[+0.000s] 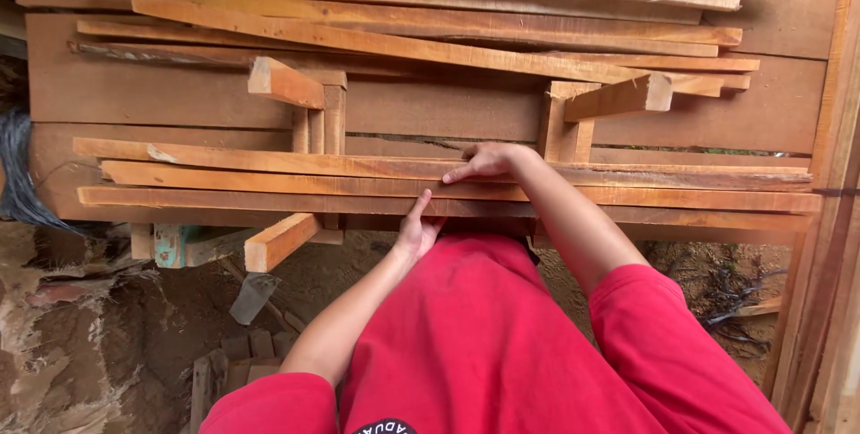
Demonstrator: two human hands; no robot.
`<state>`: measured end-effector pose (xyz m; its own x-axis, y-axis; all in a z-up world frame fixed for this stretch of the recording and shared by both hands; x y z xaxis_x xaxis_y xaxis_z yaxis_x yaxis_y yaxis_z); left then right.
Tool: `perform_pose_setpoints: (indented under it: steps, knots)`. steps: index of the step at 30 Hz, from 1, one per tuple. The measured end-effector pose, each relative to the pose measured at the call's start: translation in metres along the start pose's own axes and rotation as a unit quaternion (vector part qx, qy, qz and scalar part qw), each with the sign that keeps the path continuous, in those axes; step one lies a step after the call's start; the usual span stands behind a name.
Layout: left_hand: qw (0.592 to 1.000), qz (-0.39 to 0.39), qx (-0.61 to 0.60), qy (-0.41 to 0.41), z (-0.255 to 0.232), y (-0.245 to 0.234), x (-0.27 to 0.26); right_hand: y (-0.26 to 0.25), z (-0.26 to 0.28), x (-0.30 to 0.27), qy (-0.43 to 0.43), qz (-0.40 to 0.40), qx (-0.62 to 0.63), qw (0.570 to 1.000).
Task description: Bundling thin wooden slats together using plastic straps.
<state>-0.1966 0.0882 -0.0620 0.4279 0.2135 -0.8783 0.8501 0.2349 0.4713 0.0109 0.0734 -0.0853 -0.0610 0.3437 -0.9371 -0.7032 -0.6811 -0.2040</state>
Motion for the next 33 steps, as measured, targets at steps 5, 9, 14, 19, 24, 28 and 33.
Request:
perform_pose_setpoints:
  steps: [5,9,14,19,24,28,33]
  knots:
    - [1.0,0.006,-0.008,0.009,0.0,-0.001,0.004,-0.01,0.015,-0.028,-0.001,0.004,0.005,1.0]
    - [0.999,-0.028,-0.024,0.015,0.0,0.015,-0.013,-0.007,0.009,-0.018,0.0,-0.001,0.016,1.0]
    - [0.999,-0.03,-0.029,0.015,-0.007,0.009,-0.006,-0.017,0.026,-0.031,-0.004,-0.009,0.005,1.0]
    - [0.999,-0.038,-0.023,0.02,-0.029,0.018,-0.02,-0.024,0.039,-0.016,-0.021,-0.023,-0.006,1.0]
    - [0.997,-0.065,-0.034,0.038,-0.048,-0.002,-0.009,-0.031,0.063,-0.008,-0.052,-0.043,-0.007,0.998]
    - [0.996,-0.071,-0.036,0.043,-0.053,-0.02,0.0,-0.031,0.075,-0.005,-0.056,-0.038,-0.019,0.997]
    - [0.994,-0.087,-0.028,0.055,-0.059,-0.027,-0.003,-0.025,0.085,-0.01,-0.052,-0.026,-0.04,0.998]
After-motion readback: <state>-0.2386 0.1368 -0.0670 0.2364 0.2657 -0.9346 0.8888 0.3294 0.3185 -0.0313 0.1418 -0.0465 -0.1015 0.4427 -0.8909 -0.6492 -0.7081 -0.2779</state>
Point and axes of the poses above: each hand's wrist, its own x-axis towards the middle knuckle, its own y-axis out of the palm, z = x × y, the point moved 7 cm from there along x, towards the middle knuckle, and after that the axes turned 12 degrees about -x, right-handed, at the moved point
